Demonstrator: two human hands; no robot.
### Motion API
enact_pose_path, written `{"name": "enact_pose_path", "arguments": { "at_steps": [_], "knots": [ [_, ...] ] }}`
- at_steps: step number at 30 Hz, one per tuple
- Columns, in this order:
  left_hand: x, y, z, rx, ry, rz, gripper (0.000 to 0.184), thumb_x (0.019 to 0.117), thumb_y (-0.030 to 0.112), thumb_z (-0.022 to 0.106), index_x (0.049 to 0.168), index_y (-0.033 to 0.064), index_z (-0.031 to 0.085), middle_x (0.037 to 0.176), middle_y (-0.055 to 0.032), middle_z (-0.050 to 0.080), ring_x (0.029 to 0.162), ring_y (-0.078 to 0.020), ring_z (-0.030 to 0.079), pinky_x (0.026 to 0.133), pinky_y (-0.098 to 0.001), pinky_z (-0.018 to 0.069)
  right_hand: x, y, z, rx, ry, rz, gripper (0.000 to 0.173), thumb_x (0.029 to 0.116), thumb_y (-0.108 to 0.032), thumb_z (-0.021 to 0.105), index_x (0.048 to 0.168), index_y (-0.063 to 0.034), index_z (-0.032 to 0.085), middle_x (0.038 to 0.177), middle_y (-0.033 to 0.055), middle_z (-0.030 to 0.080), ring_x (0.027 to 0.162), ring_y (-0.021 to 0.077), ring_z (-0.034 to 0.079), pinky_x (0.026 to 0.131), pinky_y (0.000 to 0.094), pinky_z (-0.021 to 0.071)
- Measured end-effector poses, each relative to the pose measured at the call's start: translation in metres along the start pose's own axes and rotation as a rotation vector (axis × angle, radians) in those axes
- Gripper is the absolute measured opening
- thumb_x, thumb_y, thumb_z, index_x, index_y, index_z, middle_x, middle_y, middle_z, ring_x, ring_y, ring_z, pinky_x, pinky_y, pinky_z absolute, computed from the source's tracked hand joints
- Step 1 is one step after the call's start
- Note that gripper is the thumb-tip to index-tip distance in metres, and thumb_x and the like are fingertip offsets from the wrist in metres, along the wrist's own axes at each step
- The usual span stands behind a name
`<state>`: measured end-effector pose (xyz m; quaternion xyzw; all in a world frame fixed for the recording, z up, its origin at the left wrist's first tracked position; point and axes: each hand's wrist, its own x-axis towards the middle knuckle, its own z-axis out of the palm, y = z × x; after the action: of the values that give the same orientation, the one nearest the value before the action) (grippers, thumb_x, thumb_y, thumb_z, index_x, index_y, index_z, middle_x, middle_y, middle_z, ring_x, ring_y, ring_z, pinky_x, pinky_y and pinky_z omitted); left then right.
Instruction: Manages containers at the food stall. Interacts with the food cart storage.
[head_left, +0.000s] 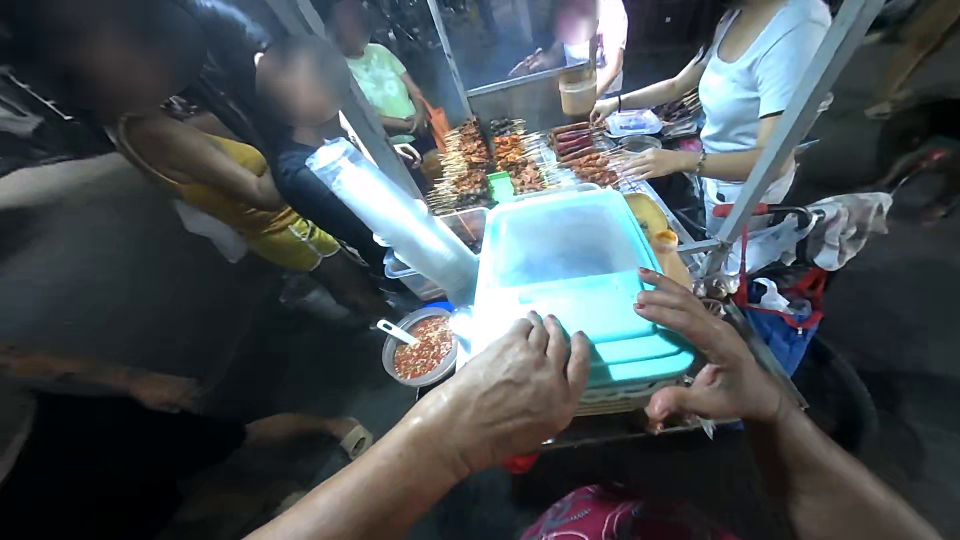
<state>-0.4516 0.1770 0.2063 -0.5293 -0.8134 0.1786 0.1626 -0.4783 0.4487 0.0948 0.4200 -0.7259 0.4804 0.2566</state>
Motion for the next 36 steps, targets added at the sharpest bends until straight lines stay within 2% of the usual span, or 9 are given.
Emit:
{"name": "enact_pose_path", "arguments": {
  "at_steps": [7, 10, 14, 18, 23, 26, 29, 32, 36],
  "knots": [
    [0.002, -0.004, -0.004, 0.002, -0.017, 0.022, 0.047, 0.106, 0.027, 0.042, 0.125, -0.0115, 0.06, 0.106, -0.0298, 0.071, 0.097, -0.0424, 0.074, 0.078, -0.0485, 0.0599, -0.003, 0.006, 0.008, -0.032, 0.024, 0.017, 0.083, 0.0901, -0.072, 0.061, 0.152, -0.0174, 0.047, 0.156, 0.0078, 0.048, 0.155, 0.0324, 0.026, 0.127, 0.0582, 0.0222],
    [0.004, -0.004, -0.005, -0.026, -0.026, 0.022, 0.045, 0.1054, 0.026, 0.043, 0.129, -0.009, 0.059, 0.102, -0.0297, 0.071, 0.093, -0.0433, 0.074, 0.076, -0.0497, 0.0598, -0.005, 0.008, 0.01, 0.005, 0.049, 0.018, 0.081, 0.0939, -0.072, 0.054, 0.154, -0.0179, 0.044, 0.16, 0.0078, 0.044, 0.156, 0.0319, 0.025, 0.127, 0.0565, 0.0226],
    [0.012, 0.0, -0.005, -0.106, -0.042, -0.072, 0.055, 0.0985, 0.033, 0.057, 0.142, -0.0007, 0.054, 0.095, -0.0227, 0.064, 0.077, -0.0387, 0.066, 0.063, -0.0469, 0.0537, -0.004, 0.009, 0.012, 0.012, 0.059, 0.024, 0.082, 0.0937, -0.072, 0.055, 0.155, -0.0175, 0.044, 0.161, 0.0101, 0.042, 0.155, 0.0318, 0.027, 0.126, 0.0549, 0.0256],
    [0.024, 0.007, 0.004, -0.139, 0.0, -0.161, 0.072, 0.0926, 0.051, 0.063, 0.14, -0.003, 0.056, 0.115, -0.0288, 0.067, 0.096, -0.0442, 0.069, 0.069, -0.0513, 0.0567, -0.005, 0.008, 0.014, 0.022, 0.088, 0.032, 0.083, 0.0941, -0.073, 0.051, 0.156, -0.0181, 0.042, 0.163, 0.01, 0.04, 0.156, 0.0316, 0.024, 0.127, 0.0539, 0.0244],
    [0.025, -0.006, 0.01, -0.286, 0.015, -0.177, 0.077, 0.0903, 0.067, 0.059, 0.138, 0.0062, 0.062, 0.116, -0.0208, 0.066, 0.101, -0.0387, 0.066, 0.076, -0.0528, 0.0553, -0.007, 0.007, 0.016, 0.031, 0.096, 0.083, 0.083, 0.0987, -0.072, 0.042, 0.159, -0.0157, 0.036, 0.167, 0.0142, 0.031, 0.157, 0.0328, 0.021, 0.128, 0.0528, 0.0243],
    [0.022, -0.003, 0.009, -0.245, -0.016, -0.148, 0.078, 0.0911, 0.062, 0.062, 0.143, 0.0036, 0.056, 0.123, -0.0262, 0.064, 0.107, -0.0437, 0.065, 0.079, -0.0558, 0.0556, -0.008, 0.008, 0.018, 0.054, 0.119, 0.081, 0.08, 0.0993, -0.07, 0.043, 0.158, -0.0159, 0.038, 0.167, 0.014, 0.031, 0.157, 0.032, 0.022, 0.127, 0.0514, 0.0255],
    [0.024, 0.008, 0.012, -0.08, 0.031, -0.113, 0.067, 0.0987, 0.052, 0.055, 0.139, -0.0009, 0.058, 0.117, -0.0315, 0.067, 0.1, -0.0457, 0.07, 0.074, -0.0526, 0.058, -0.01, 0.013, 0.017, 0.099, 0.136, 0.047, 0.085, 0.0932, -0.072, 0.055, 0.156, -0.0162, 0.042, 0.166, 0.0143, 0.032, 0.156, 0.033, 0.025, 0.127, 0.052, 0.0276],
    [0.029, 0.012, 0.005, -0.008, -0.029, -0.077, 0.056, 0.105, 0.037, 0.047, 0.135, -0.0093, 0.057, 0.112, -0.0346, 0.068, 0.099, -0.0474, 0.072, 0.078, -0.0526, 0.0597, -0.012, 0.018, 0.012, 0.101, 0.106, 0.029, 0.087, 0.0884, -0.071, 0.063, 0.156, -0.0197, 0.043, 0.166, 0.012, 0.033, 0.156, 0.0323, 0.026, 0.126, 0.0519, 0.0292],
    [0.037, 0.009, -0.005, 0.016, -0.1, -0.005, 0.054, 0.105, 0.032, 0.046, 0.133, -0.0138, 0.056, 0.105, -0.034, 0.069, 0.092, -0.0464, 0.073, 0.074, -0.0518, 0.0594, -0.014, 0.019, 0.008, 0.027, 0.052, 0.011, 0.084, 0.0939, -0.072, 0.054, 0.158, -0.02, 0.039, 0.168, 0.0116, 0.03, 0.157, 0.0292, 0.022, 0.128, 0.0485, 0.0264]
  ]
}}
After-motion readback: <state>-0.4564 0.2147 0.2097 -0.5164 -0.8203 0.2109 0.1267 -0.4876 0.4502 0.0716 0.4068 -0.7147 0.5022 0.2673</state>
